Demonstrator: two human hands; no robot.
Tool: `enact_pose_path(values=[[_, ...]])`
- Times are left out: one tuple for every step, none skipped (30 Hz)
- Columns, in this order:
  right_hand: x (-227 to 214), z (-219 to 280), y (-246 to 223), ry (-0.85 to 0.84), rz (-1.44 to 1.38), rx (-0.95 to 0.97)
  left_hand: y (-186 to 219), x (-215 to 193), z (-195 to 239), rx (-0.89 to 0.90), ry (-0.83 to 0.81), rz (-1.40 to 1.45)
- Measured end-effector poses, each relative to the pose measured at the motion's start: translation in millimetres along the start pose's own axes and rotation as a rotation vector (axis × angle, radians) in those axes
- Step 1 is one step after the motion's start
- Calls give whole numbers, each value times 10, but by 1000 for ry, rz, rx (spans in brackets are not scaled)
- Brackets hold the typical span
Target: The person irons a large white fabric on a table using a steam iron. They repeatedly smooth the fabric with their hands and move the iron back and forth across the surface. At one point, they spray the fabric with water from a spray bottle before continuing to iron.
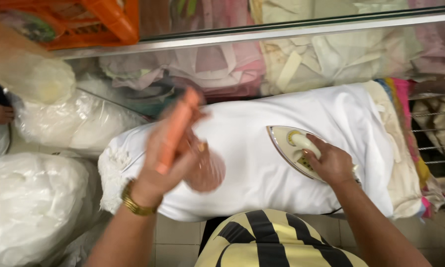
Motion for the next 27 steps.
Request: enact_pose_path(values=[[-56, -4, -26, -39, 18, 48, -73, 140, 300, -92, -91, 196], [-50, -19, 13, -48, 19, 40, -208, 216, 614, -102, -86, 192], [-38, -35, 56, -71, 36, 38, -423, 299, 952, -405, -65, 195], [-29, -25, 116, -96, 55, 39, -609, 397, 1330, -708, -44, 201], [-71, 17, 47, -109, 59, 35, -812, 447, 1668, -721, -39, 201], [-137, 29, -31, -71, 29, 19, -1066, 499, 2025, -905, -58, 140], [-210, 45, -110, -33, -1, 4, -1304, 546, 2387, -1087, -78, 78], [-211, 58, -134, -34, 0, -2, -1434, 541, 2488, -1088, -72, 76], [-224, 71, -154, -16, -13, -2, -1571, 534, 2605, -1165, -90, 14], [-233, 95, -168, 3, -28, 0, -1707, 524, 2716, -1238, -111, -49], [-228, 85, -164, 3, -29, -3, -1710, 520, 2702, -1239, -108, -51], [-229, 79, -157, 5, -29, -15, -1727, 525, 2695, -1291, -122, -74], [-232, 69, -146, 7, -30, -27, -1745, 532, 2685, -1343, -135, -97], [-229, 75, -143, 9, -28, -24, -1650, 572, 2499, -1340, -138, -94], [-227, 79, -141, 19, -44, -35, -1554, 627, 2312, -1327, -216, -124], [-224, 92, -133, 28, -60, -45, -1455, 685, 2128, -1312, -295, -153], [-206, 71, -93, 31, -59, -40, -1431, 804, 2029, -1308, -299, -150], [-178, 61, -60, 21, -64, -41, -1399, 936, 1930, -1263, -393, -146], [-149, 47, -25, 12, -69, -41, -1368, 1070, 1833, -1216, -485, -140], [-139, 48, -13, 12, -68, -31, -1365, 1230, 1882, -1213, -495, -136], [-126, 46, -5, 11, -56, -35, -1351, 1418, 1929, -1142, -615, -123], [-115, 49, 12, 9, -43, -39, -1328, 1616, 1986, -1069, -733, -107], [-118, 57, 14, 7, -39, -28, -1293, 1725, 2046, -1066, -742, -99], [-123, 51, 2, 17, -59, -29, -1245, 1843, 2106, -995, -821, -89], [-127, 47, -17, 27, -79, -30, -1194, 1952, 2169, -921, -897, -79], [-106, 48, 22, 24, -77, -29, -1181, 1971, 2210, -923, -897, -76], [-89, 53, 53, 42, -89, -31, -1165, 1984, 2253, -901, -918, -101]])
Point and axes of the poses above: each hand's wrist, its own z-axis away from the middle knuckle, its own x-axis out of the palm, y = z × x, the point moved 3 cm from there along -z, towards the middle knuckle, and after that the axes turned 5 degrees about -z, right-handed, at the moved point
